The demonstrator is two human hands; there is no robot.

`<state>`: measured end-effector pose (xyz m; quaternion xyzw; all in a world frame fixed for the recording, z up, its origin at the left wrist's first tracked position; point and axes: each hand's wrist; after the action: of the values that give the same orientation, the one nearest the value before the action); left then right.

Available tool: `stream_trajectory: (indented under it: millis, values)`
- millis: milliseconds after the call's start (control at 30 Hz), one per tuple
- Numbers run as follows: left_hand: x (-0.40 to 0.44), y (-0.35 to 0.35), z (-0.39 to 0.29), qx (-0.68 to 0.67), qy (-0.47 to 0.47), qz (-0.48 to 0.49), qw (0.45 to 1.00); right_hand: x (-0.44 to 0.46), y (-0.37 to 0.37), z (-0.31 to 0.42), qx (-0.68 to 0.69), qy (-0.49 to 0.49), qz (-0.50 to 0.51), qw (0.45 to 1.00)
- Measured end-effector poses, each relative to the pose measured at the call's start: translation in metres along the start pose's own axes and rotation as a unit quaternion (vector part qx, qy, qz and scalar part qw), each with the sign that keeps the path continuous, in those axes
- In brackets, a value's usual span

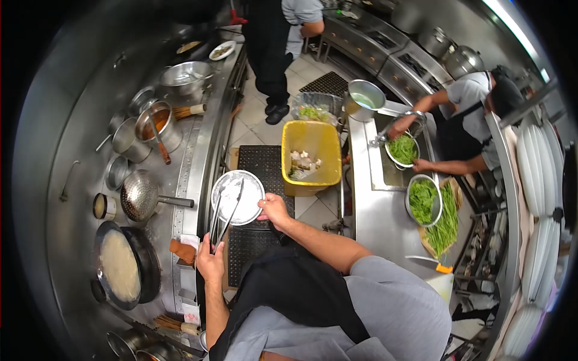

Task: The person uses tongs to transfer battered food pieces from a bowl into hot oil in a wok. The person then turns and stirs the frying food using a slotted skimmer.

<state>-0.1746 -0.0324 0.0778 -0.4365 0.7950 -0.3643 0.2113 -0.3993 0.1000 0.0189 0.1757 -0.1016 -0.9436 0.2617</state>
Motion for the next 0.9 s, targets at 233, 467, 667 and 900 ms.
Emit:
stream_trajectory:
  millis: [233, 467, 667, 900]
  values:
    - [-0.006, 0.015, -0.019, -0.12, -0.033, 0.085, 0.989, -0.039, -0.086, 0.004, 0.04, -0.016, -0.126, 0.991]
    - [0.012, 0.033, -0.017, -0.185, -0.028, 0.095, 0.978, -0.104, -0.198, 0.012, 0.103, -0.053, -0.285, 0.952]
    - [0.024, 0.051, -0.016, -0.246, -0.089, 0.151, 0.953, -0.18, -0.299, -0.034, 0.208, -0.099, -0.448, 0.864]
    - [0.022, 0.063, -0.046, -0.306, -0.089, 0.183, 0.93, -0.244, -0.319, -0.05, 0.215, -0.074, -0.54, 0.81]
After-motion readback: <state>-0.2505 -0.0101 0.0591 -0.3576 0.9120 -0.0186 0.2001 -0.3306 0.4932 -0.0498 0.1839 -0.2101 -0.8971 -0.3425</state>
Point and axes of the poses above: each hand's wrist, its own x-axis towards the middle knuckle, its own y-axis out of the palm, z = x × y, and after that the axes turned 15 degrees about -y, right-handed
